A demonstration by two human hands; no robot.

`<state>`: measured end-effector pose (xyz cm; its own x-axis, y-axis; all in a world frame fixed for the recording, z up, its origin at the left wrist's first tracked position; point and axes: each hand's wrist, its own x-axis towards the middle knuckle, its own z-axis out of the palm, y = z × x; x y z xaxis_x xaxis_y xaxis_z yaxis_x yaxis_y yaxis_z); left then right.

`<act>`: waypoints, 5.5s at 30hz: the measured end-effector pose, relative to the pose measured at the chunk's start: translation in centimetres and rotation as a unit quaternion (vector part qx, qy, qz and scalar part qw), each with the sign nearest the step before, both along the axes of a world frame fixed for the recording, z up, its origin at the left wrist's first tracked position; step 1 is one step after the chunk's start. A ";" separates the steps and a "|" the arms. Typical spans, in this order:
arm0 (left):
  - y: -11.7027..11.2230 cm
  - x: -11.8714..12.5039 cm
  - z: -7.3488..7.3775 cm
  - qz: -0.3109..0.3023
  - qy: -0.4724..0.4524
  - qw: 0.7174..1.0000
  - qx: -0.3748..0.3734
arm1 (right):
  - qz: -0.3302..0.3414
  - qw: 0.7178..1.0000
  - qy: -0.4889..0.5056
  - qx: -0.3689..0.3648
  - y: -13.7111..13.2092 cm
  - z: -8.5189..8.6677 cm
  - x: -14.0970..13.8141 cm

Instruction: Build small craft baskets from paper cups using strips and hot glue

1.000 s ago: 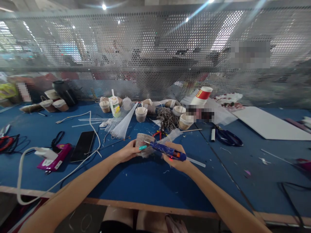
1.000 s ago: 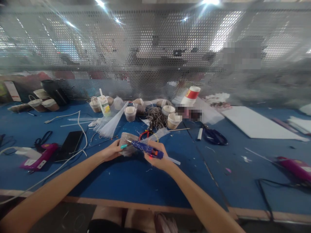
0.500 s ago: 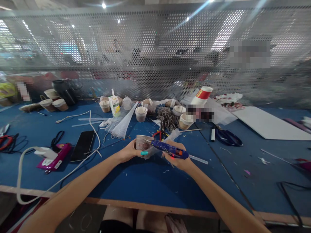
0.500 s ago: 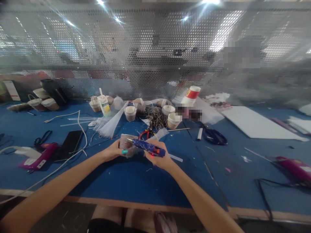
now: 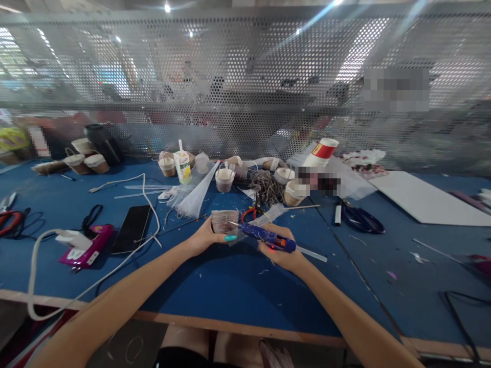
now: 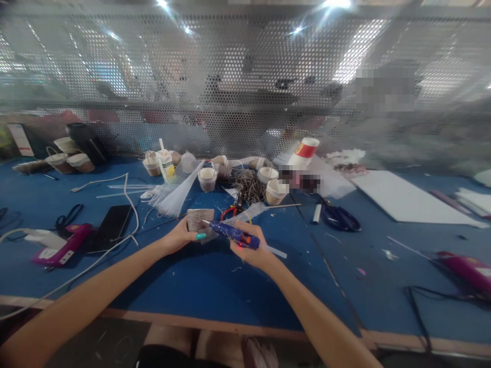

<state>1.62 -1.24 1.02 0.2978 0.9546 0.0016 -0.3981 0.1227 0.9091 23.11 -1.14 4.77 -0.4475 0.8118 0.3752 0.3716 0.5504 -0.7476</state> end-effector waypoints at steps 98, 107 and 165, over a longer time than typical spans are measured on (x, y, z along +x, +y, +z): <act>0.0 -0.7 0.5 -0.116 0.048 0.992 0.009 | 0.065 0.994 0.041 -0.071 -0.1 0.8 -0.4; 0.2 -0.9 0.5 -0.129 0.071 0.989 -0.013 | -0.082 0.988 0.099 -0.086 0.6 -0.3 -0.3; 0.9 -0.6 -0.4 0.076 0.151 0.974 0.149 | 0.078 0.988 -0.017 0.132 -0.2 6.2 -1.3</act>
<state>1.04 -0.35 0.65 0.1833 0.9582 0.2195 -0.0993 -0.2041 0.9739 21.81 -1.38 10.92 -0.5752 0.6076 0.5477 0.2897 0.7774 -0.5583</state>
